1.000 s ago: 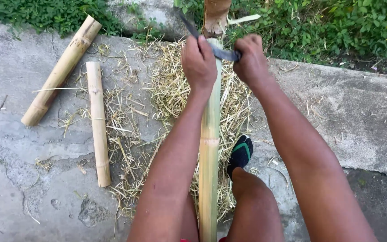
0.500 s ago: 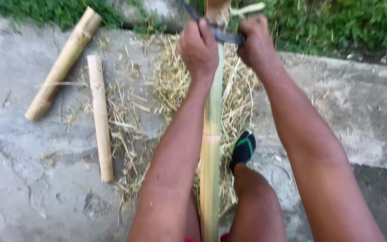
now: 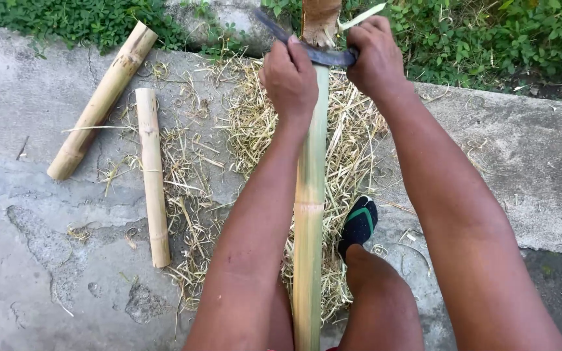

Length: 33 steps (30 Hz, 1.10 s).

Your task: The person is using a knife to peel and shape a bamboo stalk outdoors.

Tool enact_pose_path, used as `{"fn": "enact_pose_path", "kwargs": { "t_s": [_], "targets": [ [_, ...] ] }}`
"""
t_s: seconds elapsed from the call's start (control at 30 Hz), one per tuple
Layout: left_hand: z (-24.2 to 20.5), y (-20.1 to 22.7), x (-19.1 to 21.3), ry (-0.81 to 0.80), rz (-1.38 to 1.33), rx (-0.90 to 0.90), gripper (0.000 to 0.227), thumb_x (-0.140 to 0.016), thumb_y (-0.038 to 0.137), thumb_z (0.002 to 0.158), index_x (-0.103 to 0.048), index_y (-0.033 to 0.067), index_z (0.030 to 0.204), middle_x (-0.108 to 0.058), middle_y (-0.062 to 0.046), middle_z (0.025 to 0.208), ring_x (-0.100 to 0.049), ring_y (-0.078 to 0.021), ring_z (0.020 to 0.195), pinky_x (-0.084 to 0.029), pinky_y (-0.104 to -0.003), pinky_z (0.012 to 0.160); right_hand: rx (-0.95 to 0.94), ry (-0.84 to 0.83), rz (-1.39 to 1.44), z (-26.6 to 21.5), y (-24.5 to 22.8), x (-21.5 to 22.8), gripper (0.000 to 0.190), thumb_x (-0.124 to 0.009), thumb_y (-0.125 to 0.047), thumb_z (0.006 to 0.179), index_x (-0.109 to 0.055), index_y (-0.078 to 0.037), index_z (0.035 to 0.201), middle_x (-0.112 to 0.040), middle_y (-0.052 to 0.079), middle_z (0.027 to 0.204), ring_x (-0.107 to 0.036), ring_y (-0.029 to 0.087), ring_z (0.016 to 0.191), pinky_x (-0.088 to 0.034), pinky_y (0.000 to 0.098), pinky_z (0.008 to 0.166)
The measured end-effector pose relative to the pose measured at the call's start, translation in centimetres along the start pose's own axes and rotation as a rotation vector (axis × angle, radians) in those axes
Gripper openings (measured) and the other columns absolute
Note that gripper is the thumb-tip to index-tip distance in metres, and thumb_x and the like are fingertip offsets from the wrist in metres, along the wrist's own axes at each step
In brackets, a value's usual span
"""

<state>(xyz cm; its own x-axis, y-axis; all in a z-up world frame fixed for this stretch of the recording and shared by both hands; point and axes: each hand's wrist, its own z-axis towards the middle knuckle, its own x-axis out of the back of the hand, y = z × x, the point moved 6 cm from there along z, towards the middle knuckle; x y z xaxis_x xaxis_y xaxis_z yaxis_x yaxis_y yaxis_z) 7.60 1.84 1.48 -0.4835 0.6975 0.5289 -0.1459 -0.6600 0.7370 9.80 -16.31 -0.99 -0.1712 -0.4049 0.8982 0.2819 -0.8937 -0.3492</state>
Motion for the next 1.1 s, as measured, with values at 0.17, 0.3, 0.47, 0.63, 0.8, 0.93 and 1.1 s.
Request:
{"fn": "enact_pose_path", "kwargs": {
  "t_s": [0.17,0.3,0.47,0.63,0.8,0.93,1.1],
  "targets": [
    [-0.6,0.0,0.0,-0.075,0.025,0.056,0.043,-0.033,0.05,0.11,-0.052,0.017,0.09,-0.053,0.002,0.075,-0.051,-0.0172,0.073,-0.042,-0.037,0.079,-0.138,0.02,0.156,-2.0,-0.8,0.8,0.017,-0.069,0.008,0.084,-0.062,-0.003,0.094,-0.064,0.014,0.106,-0.055,0.035,0.117,-0.048,0.0466,0.095],
    [-5.7,3.8,6.2,-0.11,-0.09,-0.015,0.053,-0.038,0.057,0.11,-0.052,0.0069,0.114,-0.053,-0.006,0.101,-0.055,-0.02,0.085,-0.047,-0.035,0.078,-0.203,0.144,0.212,-8.2,-1.3,0.2,0.011,-0.063,0.007,0.092,-0.061,-0.003,0.09,-0.064,0.016,0.102,-0.059,0.035,0.115,-0.046,0.0493,0.103],
    [-11.8,7.1,10.4,-0.587,0.161,0.336,0.088,-0.067,0.058,0.084,-0.036,0.0001,0.142,-0.063,-0.02,0.115,-0.068,-0.0315,0.096,-0.056,-0.043,0.079,-0.886,0.279,0.796,-20.6,-4.2,1.1,0.019,-0.062,-0.015,0.109,-0.059,-0.008,0.091,-0.061,0.017,0.099,-0.062,0.034,0.095,-0.056,0.0484,0.092],
    [-12.9,5.8,10.2,-0.753,0.192,0.612,0.083,-0.081,0.035,0.072,-0.04,0.0038,0.137,-0.072,-0.022,0.111,-0.073,-0.0327,0.095,-0.057,-0.042,0.085,-1.015,0.539,1.334,-24.7,-4.7,-1.7,0.017,-0.061,0.006,0.088,-0.052,-0.008,0.09,-0.064,0.01,0.105,-0.068,0.024,0.106,-0.056,0.0403,0.096],
    [-12.9,4.2,8.9,-0.711,0.019,0.593,0.074,-0.081,0.018,0.069,-0.043,0.0034,0.131,-0.071,-0.019,0.106,-0.075,-0.028,0.086,-0.06,-0.041,0.079,-0.919,0.489,1.646,-21.6,-4.0,-2.7,0.023,-0.058,0.016,0.079,-0.053,-0.006,0.087,-0.066,0.008,0.102,-0.064,0.023,0.103,-0.053,0.0418,0.088],
    [-14.7,1.6,6.8,-0.751,-0.429,0.801,0.065,-0.078,0.003,0.072,-0.046,0.0031,0.129,-0.066,-0.013,0.095,-0.071,-0.0234,0.073,-0.063,-0.038,0.061,-0.811,0.434,1.424,-21.1,-2.7,-2.8,0.024,-0.064,0.017,0.08,-0.055,-0.005,0.086,-0.066,0.008,0.091,-0.063,0.025,0.117,-0.05,0.0429,0.106],
    [-15.4,0.7,6.2,-0.759,-0.651,1.018,0.064,-0.075,-0.003,0.072,-0.048,0.0034,0.13,-0.064,-0.011,0.088,-0.068,-0.0213,0.063,-0.062,-0.035,0.051,-0.856,0.319,1.238,-21.5,-1.8,-3.6,0.018,-0.061,0.014,0.082,-0.058,-0.003,0.084,-0.07,0.009,0.089,-0.067,0.024,0.119,-0.05,0.0417,0.107]
  ]
}}
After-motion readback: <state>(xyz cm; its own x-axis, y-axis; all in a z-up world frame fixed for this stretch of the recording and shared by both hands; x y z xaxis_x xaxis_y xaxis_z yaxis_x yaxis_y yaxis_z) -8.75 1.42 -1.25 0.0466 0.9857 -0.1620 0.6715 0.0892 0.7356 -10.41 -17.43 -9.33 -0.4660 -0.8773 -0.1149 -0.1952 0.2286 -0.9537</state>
